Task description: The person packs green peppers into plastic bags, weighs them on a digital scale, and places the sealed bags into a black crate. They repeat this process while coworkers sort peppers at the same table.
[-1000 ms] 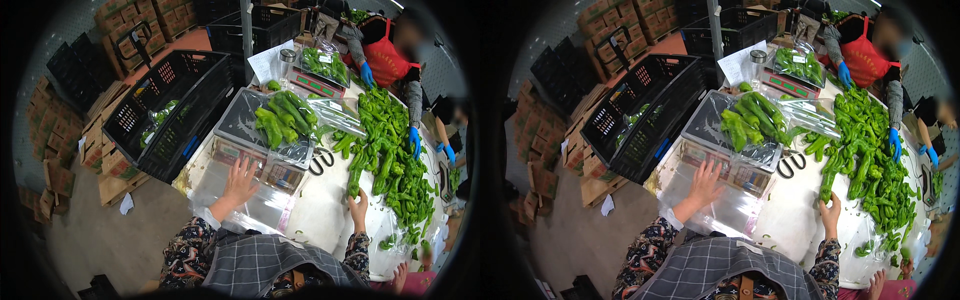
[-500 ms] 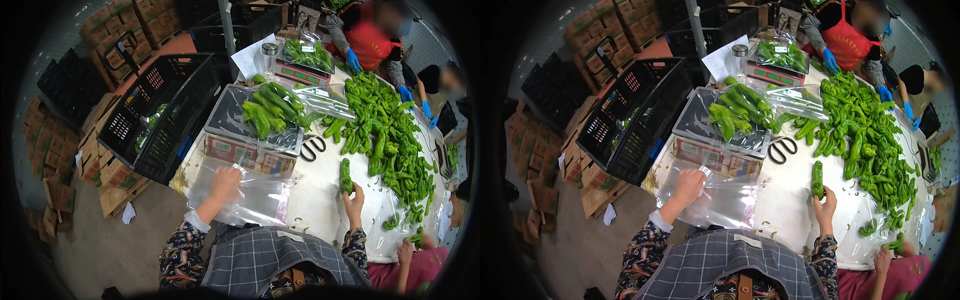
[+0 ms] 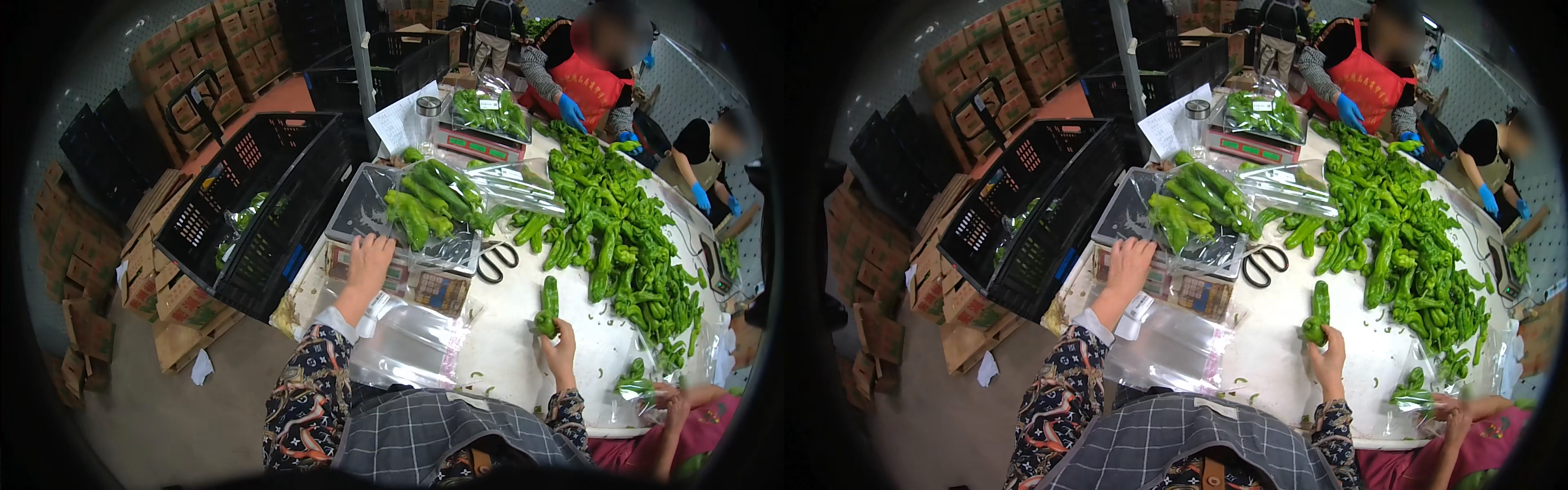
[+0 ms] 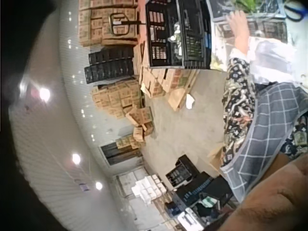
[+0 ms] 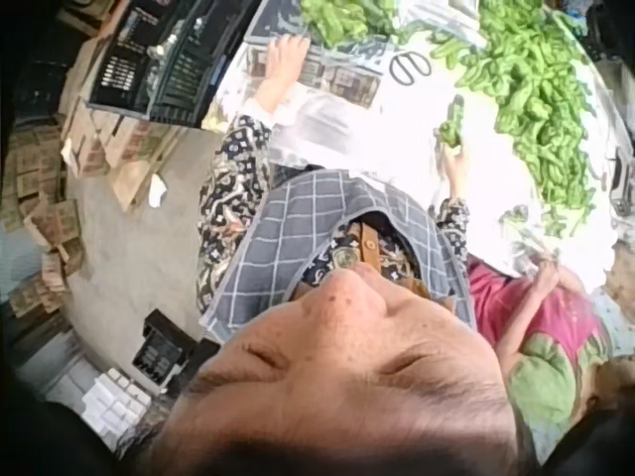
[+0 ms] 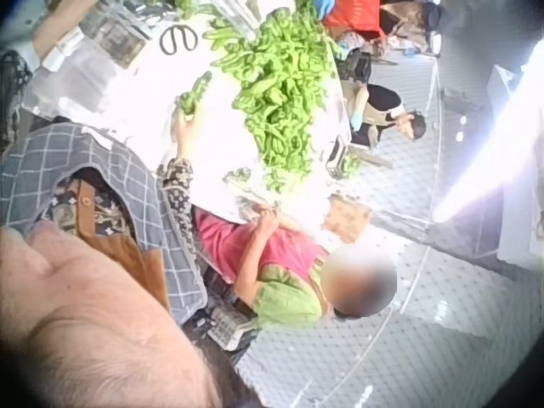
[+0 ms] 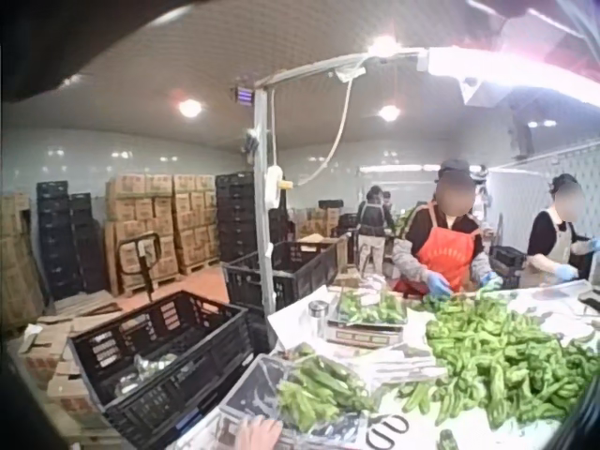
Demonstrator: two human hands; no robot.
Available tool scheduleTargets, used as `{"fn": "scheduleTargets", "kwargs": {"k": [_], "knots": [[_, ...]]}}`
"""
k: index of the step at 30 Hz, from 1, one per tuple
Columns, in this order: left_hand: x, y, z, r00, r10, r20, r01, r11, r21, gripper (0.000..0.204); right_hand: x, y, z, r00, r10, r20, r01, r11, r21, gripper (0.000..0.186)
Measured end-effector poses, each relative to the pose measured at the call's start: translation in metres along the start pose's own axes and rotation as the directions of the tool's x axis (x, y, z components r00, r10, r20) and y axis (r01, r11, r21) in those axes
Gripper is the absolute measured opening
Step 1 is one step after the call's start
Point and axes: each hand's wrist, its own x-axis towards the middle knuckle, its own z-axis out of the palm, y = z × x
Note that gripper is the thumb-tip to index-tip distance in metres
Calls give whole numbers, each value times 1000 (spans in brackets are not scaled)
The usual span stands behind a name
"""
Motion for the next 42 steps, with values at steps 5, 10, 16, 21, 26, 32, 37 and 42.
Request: {"fn": "scheduleTargets", "kwargs": {"k": [5, 10, 16, 21, 26, 32, 37, 42], "knots": [[-10, -14, -9, 980, 188, -64, -197, 955, -222, 0, -5, 5, -3, 999, 25, -20, -25, 1000, 18, 39], [-89, -7, -71, 961, 187, 202, -102, 924, -369, 3, -5, -6, 3, 997, 71, -16, -70, 996, 54, 38], [-174, -4, -109, 777, 77, 625, 232, 888, -398, 14, -6, -18, 9, 999, -36, 17, 37, 996, -83, 37], [-170, -41, -133, 255, -120, 960, 675, 732, -88, 38, -7, -19, 7, 992, -63, 107, 81, 981, -176, 39], [-160, -51, -161, 104, -365, 925, 802, 581, 138, 36, 0, -23, 2, 986, -83, 145, 124, 943, -309, 41], [-190, -111, -140, 370, -481, 795, 495, 826, 269, 38, 20, -17, -6, 997, 19, 71, 11, 916, -401, 38], [-165, -107, -154, 439, -474, 763, 893, 136, -429, 24, 52, -23, -2, 999, -5, 47, 12, 990, -138, 28], [-206, -99, -150, -47, -387, 921, 901, -415, -129, 31, 79, -23, 2, 1000, -26, 1, 26, 998, -58, 24]]}}
